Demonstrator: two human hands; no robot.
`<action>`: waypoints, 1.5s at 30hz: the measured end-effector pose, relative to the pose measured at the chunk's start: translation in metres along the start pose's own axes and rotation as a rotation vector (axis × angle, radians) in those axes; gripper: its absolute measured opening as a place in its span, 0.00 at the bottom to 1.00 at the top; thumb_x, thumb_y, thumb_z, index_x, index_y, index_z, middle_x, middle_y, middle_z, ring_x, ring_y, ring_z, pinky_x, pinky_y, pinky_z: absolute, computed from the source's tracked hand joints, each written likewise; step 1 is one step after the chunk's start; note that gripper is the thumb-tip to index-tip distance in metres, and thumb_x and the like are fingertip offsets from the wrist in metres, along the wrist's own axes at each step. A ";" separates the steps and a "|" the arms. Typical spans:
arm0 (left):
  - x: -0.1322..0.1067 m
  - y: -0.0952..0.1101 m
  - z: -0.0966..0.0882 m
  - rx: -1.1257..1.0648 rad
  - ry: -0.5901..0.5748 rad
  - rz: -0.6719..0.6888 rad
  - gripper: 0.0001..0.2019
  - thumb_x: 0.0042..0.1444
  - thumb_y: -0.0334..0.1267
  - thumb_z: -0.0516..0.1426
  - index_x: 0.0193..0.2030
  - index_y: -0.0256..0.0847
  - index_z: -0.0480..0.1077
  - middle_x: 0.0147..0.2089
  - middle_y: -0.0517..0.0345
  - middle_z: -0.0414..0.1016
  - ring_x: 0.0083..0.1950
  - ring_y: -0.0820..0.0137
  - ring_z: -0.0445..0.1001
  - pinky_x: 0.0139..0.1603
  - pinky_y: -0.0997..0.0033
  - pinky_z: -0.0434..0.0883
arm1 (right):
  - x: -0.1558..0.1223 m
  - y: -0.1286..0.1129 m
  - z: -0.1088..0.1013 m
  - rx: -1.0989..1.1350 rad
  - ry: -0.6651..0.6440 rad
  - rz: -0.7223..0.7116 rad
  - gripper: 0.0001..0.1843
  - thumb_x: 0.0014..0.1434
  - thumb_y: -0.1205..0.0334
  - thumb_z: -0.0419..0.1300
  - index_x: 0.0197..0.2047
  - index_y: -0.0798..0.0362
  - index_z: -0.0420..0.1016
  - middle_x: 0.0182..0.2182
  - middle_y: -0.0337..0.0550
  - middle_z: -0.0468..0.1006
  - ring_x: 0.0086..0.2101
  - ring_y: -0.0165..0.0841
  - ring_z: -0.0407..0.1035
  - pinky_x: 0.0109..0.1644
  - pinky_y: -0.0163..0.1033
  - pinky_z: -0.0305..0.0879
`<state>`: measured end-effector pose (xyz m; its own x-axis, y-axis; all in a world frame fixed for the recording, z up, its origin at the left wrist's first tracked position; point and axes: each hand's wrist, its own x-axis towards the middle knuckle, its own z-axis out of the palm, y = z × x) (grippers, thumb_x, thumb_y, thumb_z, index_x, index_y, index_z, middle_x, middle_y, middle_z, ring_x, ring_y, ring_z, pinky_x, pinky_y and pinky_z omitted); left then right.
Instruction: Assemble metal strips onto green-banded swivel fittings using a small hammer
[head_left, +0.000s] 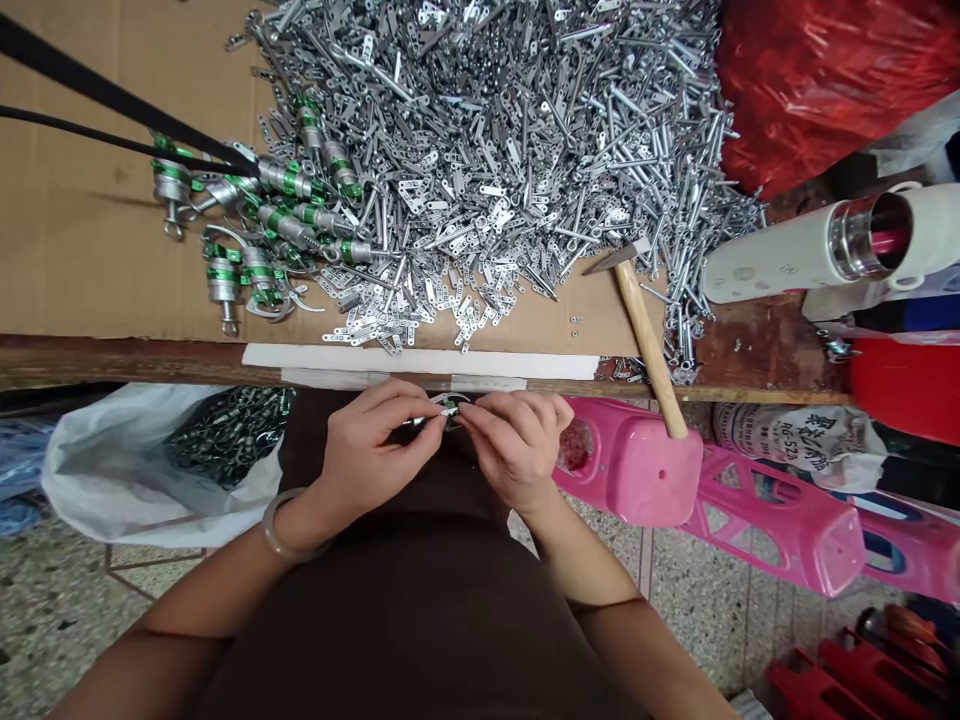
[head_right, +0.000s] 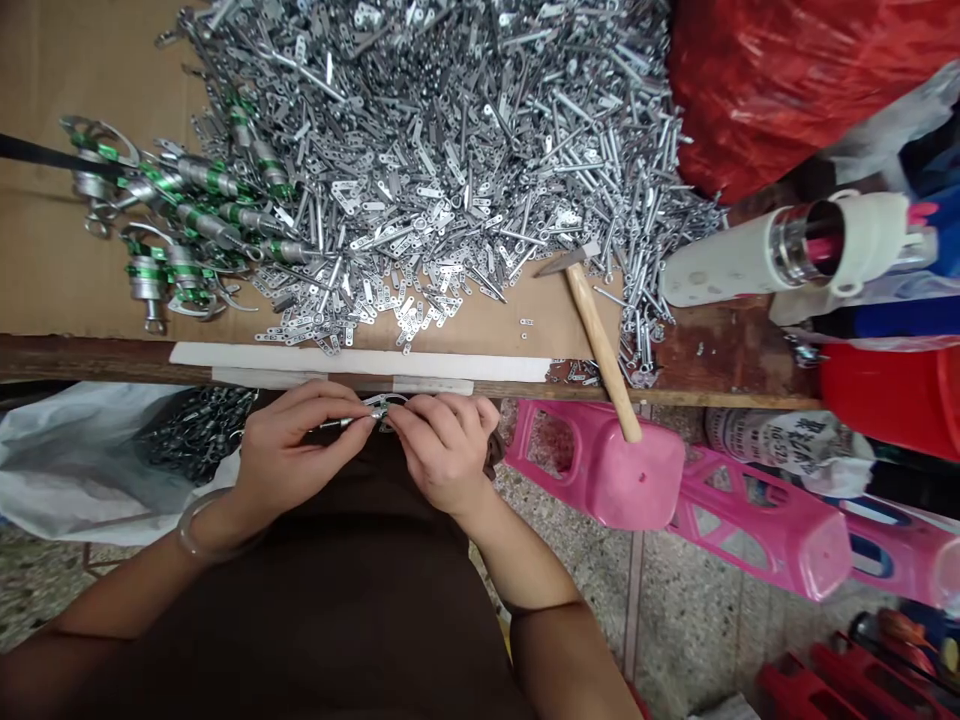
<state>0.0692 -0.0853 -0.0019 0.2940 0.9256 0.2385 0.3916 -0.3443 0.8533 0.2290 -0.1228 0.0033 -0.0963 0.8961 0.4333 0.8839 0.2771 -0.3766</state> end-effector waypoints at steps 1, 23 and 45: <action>0.000 -0.001 0.000 0.002 -0.021 0.014 0.02 0.51 0.29 0.58 0.30 0.38 0.72 0.31 0.60 0.73 0.33 0.76 0.72 0.35 0.77 0.71 | 0.000 0.001 0.000 0.038 -0.042 0.016 0.04 0.59 0.63 0.58 0.37 0.46 0.73 0.31 0.36 0.78 0.34 0.31 0.67 0.42 0.41 0.54; -0.001 -0.022 0.007 0.665 -0.139 0.395 0.09 0.56 0.37 0.57 0.44 0.40 0.71 0.37 0.55 0.75 0.43 0.63 0.68 0.56 0.53 0.63 | 0.071 0.049 0.016 0.153 -0.479 0.082 0.08 0.61 0.65 0.53 0.38 0.48 0.73 0.36 0.40 0.72 0.40 0.35 0.60 0.45 0.41 0.53; -0.006 -0.031 0.009 0.378 -0.011 0.337 0.04 0.54 0.33 0.59 0.37 0.39 0.70 0.35 0.58 0.77 0.43 0.66 0.72 0.55 0.55 0.69 | 0.010 -0.008 0.019 0.287 -0.162 0.441 0.05 0.59 0.64 0.55 0.35 0.49 0.73 0.30 0.35 0.75 0.33 0.29 0.66 0.45 0.40 0.52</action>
<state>0.0632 -0.0811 -0.0339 0.4667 0.7520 0.4655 0.5607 -0.6586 0.5018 0.2128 -0.1093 -0.0047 0.1657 0.9843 0.0607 0.6982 -0.0736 -0.7121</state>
